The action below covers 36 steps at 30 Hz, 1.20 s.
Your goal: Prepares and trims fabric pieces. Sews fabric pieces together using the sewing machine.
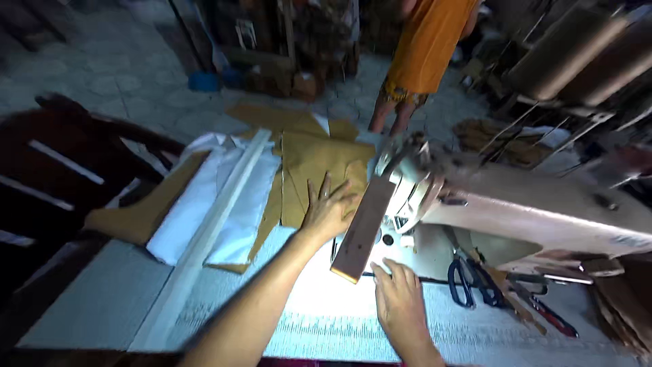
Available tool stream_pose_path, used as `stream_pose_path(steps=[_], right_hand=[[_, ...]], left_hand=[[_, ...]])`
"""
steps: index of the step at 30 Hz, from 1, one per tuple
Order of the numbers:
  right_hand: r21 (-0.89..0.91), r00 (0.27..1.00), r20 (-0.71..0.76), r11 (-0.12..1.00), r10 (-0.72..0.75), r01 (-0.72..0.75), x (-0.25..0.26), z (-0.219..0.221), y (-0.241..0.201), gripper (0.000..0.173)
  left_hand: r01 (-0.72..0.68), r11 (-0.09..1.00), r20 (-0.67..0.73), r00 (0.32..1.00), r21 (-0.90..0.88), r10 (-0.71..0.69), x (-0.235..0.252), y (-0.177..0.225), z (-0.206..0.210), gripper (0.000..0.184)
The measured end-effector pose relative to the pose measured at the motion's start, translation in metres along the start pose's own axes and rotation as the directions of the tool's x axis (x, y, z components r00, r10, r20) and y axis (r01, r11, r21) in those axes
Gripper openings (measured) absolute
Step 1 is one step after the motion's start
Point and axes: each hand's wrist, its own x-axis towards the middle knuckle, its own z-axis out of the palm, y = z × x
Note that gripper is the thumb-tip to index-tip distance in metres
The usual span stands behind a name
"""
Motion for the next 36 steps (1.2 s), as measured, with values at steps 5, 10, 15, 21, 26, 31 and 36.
stream_pose_path(steps=[5, 10, 15, 21, 26, 31, 36], right_hand=[[0.021, 1.000, 0.001, 1.000, 0.007, -0.007, 0.000, 0.001, 0.000, 0.030], [0.011, 1.000, -0.002, 1.000, 0.010, -0.010, -0.002, 0.002, 0.001, 0.031], [0.012, 1.000, -0.014, 1.000, 0.006, -0.006, -0.003, 0.003, 0.001, 0.031], [0.000, 0.999, -0.037, 1.000, -0.003, 0.003, -0.003, 0.004, 0.001, 0.031], [0.030, 1.000, 0.018, 0.999, 0.021, -0.022, -0.001, -0.002, -0.001, 0.031], [0.041, 0.999, 0.043, 0.999, 0.031, -0.033, -0.001, -0.004, -0.003, 0.030], [0.053, 0.998, 0.056, 0.998, 0.031, -0.034, 0.000, -0.006, -0.004, 0.030]], left_hand=[[-0.055, 0.998, 0.012, 0.998, 0.003, 0.055, -0.002, -0.001, 0.000, 0.042], [-0.064, 0.998, 0.038, 0.997, -0.020, 0.064, -0.001, -0.003, 0.002, 0.041], [-0.043, 0.999, 0.071, 0.996, -0.021, 0.044, -0.001, -0.003, 0.003, 0.043], [-0.026, 1.000, 0.104, 0.994, -0.006, 0.027, 0.000, -0.003, 0.002, 0.045], [-0.006, 1.000, 0.131, 0.991, -0.013, 0.007, -0.001, 0.003, -0.006, 0.045], [-0.108, 0.992, 0.072, 0.991, -0.073, 0.113, -0.005, 0.004, -0.007, 0.037], [-0.031, 0.998, 0.229, 0.973, -0.053, 0.043, 0.010, 0.023, -0.020, 0.032]])
